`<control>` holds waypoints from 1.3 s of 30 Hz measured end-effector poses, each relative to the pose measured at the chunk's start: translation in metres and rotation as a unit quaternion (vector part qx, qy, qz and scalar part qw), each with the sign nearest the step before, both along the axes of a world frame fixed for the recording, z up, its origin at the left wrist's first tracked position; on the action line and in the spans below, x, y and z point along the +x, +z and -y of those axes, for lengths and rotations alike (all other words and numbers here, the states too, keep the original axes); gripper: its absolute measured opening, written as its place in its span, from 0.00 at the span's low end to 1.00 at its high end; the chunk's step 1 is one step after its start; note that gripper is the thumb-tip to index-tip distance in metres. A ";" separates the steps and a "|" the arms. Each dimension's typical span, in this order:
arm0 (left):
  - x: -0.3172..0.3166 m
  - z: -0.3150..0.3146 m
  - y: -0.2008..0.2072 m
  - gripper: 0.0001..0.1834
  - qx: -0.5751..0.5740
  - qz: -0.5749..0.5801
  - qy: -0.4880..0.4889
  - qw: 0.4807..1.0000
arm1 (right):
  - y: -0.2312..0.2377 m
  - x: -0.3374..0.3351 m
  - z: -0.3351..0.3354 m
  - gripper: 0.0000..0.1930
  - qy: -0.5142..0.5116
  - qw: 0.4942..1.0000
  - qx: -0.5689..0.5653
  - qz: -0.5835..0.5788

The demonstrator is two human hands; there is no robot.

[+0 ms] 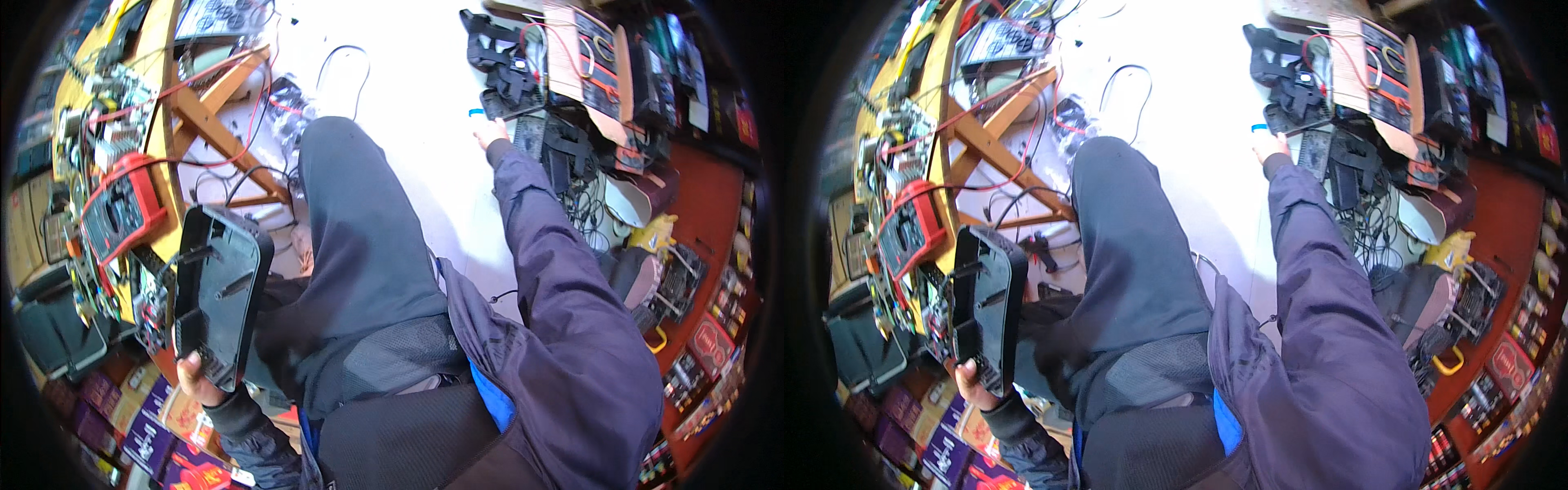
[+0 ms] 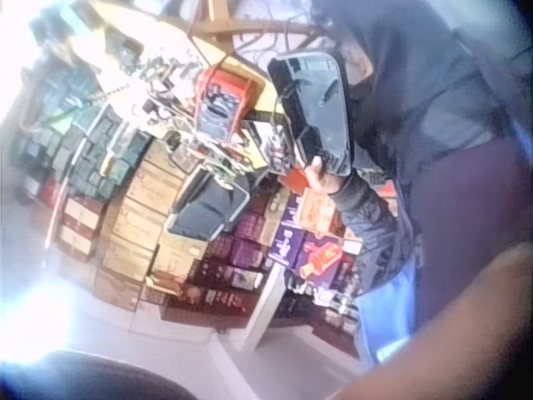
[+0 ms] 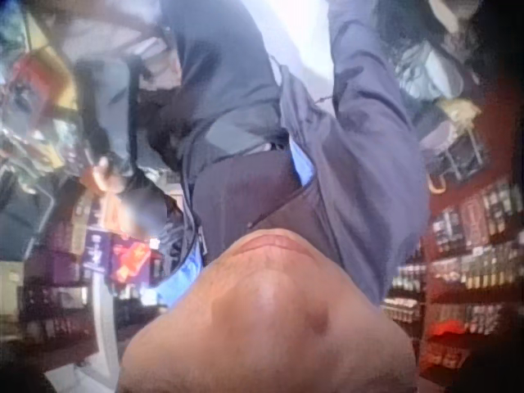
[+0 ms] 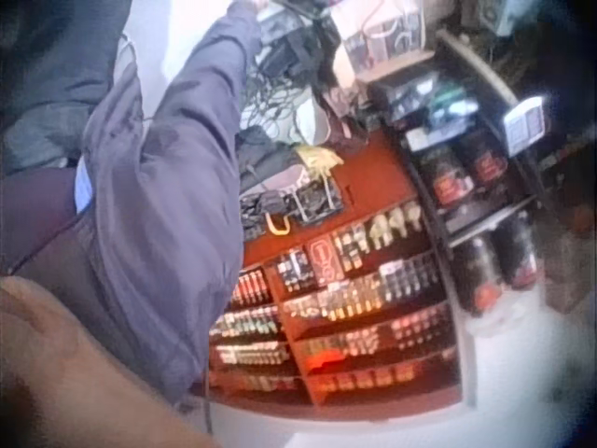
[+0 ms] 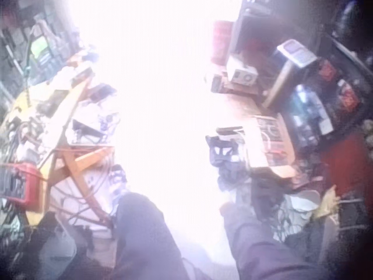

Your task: The person disassembles a black electronic device by removing the back cover and separating the internal circuit board from the housing. They then pick up another similar device and repeat the disassembly process.

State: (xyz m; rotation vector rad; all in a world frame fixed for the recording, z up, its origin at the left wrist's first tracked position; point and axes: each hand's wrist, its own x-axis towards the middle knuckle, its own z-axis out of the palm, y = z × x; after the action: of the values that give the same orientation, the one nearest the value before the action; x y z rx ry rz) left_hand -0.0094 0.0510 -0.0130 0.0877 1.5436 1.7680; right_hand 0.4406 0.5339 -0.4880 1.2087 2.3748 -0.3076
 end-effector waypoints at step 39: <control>-0.030 0.029 -0.012 0.30 -0.002 0.004 0.023 1.000 | 0.099 -0.038 0.186 0.17 -0.432 0.790 -0.102 -0.423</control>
State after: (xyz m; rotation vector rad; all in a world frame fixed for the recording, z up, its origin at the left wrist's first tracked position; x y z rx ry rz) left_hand -0.0390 0.0216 -0.0250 0.0433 1.5545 1.7989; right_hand 0.4028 0.3475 -0.3891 2.3245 2.0681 -1.6474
